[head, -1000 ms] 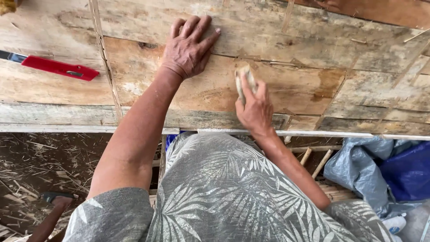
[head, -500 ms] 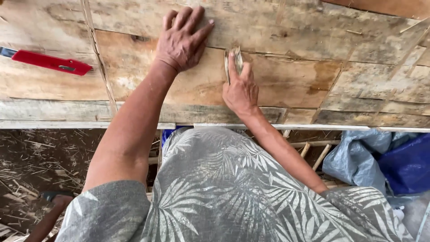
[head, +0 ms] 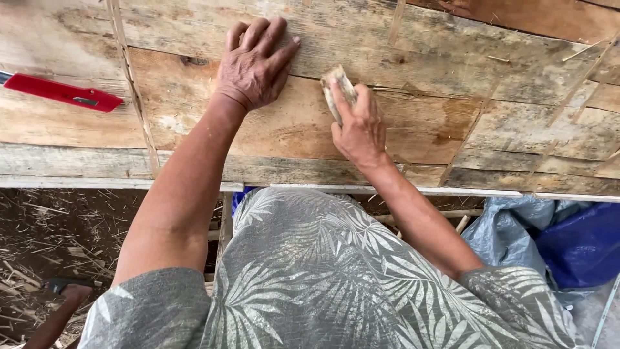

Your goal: Sanding, trimming, and fitting wooden strips into a larger wooden surface to create a mosaic or repair a panel.

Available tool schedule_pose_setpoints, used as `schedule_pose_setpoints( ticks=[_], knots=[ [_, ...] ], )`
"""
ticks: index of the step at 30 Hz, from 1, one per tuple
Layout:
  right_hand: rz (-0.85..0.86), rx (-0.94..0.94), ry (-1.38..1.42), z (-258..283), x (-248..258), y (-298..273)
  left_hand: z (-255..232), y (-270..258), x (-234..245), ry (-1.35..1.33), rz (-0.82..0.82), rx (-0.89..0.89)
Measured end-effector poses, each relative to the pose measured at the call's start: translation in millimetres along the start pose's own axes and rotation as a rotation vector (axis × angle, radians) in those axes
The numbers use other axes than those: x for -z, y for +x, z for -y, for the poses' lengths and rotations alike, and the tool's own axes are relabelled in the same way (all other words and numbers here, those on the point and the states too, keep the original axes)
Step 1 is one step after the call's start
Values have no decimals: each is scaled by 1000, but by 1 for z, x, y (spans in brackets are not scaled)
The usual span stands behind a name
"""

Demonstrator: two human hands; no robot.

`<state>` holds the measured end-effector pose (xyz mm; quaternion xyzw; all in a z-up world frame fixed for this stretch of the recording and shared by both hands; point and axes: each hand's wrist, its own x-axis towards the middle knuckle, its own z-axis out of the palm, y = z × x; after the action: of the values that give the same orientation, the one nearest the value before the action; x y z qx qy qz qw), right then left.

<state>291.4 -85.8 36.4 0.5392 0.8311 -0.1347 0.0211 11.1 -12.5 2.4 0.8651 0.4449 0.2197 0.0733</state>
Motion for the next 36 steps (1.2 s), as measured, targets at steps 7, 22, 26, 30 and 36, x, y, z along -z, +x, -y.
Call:
schedule_pose_setpoints(
  ticks=[7, 22, 26, 30, 36],
  knots=[
    [-19, 83, -233, -5, 4, -3, -1, 1, -2, 50, -3, -8],
    [215, 12, -78, -32, 7, -64, -6, 8, 5, 44, 0, 3],
    [153, -56, 145, -38, 26, -42, -4, 11, 8, 48, 29, 11],
    [15, 71, 71, -36, 12, -7, -6, 13, 7, 32, 2, 1],
    [40, 87, -158, -41, 7, -13, -3, 19, 8, 55, 12, 5]
  ],
)
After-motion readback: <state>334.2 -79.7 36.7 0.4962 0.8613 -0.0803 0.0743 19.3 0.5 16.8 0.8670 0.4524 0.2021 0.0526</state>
